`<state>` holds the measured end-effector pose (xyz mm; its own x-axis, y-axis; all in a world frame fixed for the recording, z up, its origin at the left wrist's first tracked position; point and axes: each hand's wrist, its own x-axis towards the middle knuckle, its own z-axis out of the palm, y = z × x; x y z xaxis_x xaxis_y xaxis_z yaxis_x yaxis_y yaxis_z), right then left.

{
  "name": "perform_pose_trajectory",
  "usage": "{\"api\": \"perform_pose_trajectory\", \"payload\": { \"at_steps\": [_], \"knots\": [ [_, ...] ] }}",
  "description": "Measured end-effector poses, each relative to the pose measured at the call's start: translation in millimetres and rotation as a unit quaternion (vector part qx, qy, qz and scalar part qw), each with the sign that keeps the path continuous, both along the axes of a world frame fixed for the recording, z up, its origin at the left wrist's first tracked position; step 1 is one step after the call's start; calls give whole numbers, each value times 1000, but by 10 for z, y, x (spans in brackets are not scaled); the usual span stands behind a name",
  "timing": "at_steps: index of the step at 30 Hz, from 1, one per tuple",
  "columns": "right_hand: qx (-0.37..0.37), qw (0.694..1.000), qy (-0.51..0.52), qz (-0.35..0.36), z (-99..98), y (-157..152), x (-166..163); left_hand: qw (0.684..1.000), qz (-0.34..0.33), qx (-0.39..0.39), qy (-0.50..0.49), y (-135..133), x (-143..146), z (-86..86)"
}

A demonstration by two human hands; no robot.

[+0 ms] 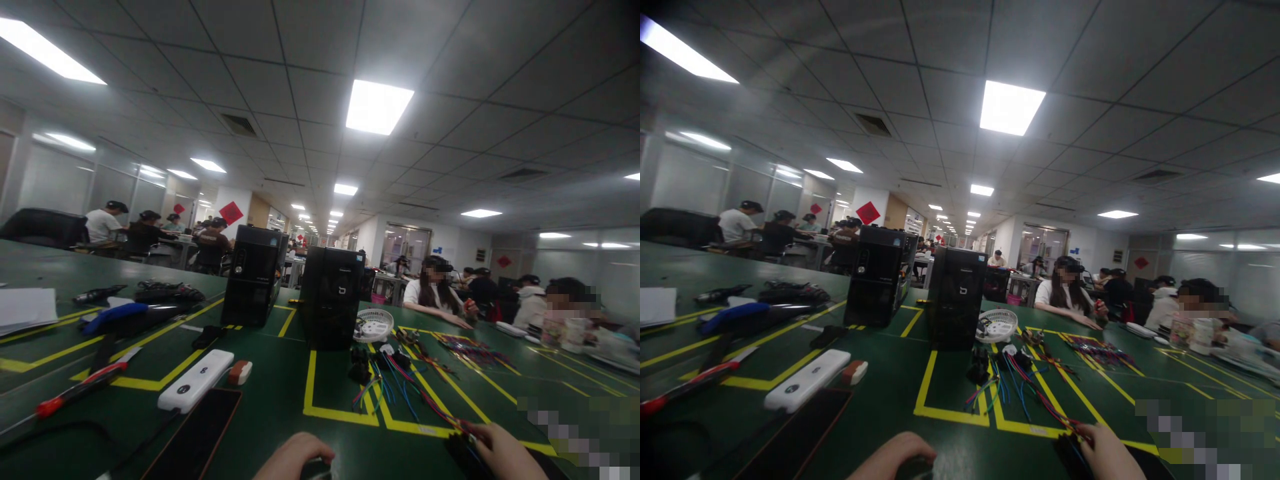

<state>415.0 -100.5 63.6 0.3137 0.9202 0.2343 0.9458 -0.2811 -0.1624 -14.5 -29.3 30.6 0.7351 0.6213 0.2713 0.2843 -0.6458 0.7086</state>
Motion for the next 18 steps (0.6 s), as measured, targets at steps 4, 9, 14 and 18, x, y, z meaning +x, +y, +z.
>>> {"api": "perform_pose_trajectory", "payload": {
  "at_steps": [4, 9, 14, 18],
  "knots": [
    [-9, 1000, 5, -3, 34, -25, -73, 1000, -6, 1, 0, 5, 0, -8],
    [-23, 1000, -3, -12, 119, -61, -198, 1000, -4, 0, -2, 23, 6, -24],
    [-43, 999, -5, -19, 176, -88, -280, 1000, -12, 13, 0, 42, -1, -38],
    [-49, 999, -8, -10, 188, -96, -283, 1000, -17, 23, 3, 48, -8, -56]
  ]
}}
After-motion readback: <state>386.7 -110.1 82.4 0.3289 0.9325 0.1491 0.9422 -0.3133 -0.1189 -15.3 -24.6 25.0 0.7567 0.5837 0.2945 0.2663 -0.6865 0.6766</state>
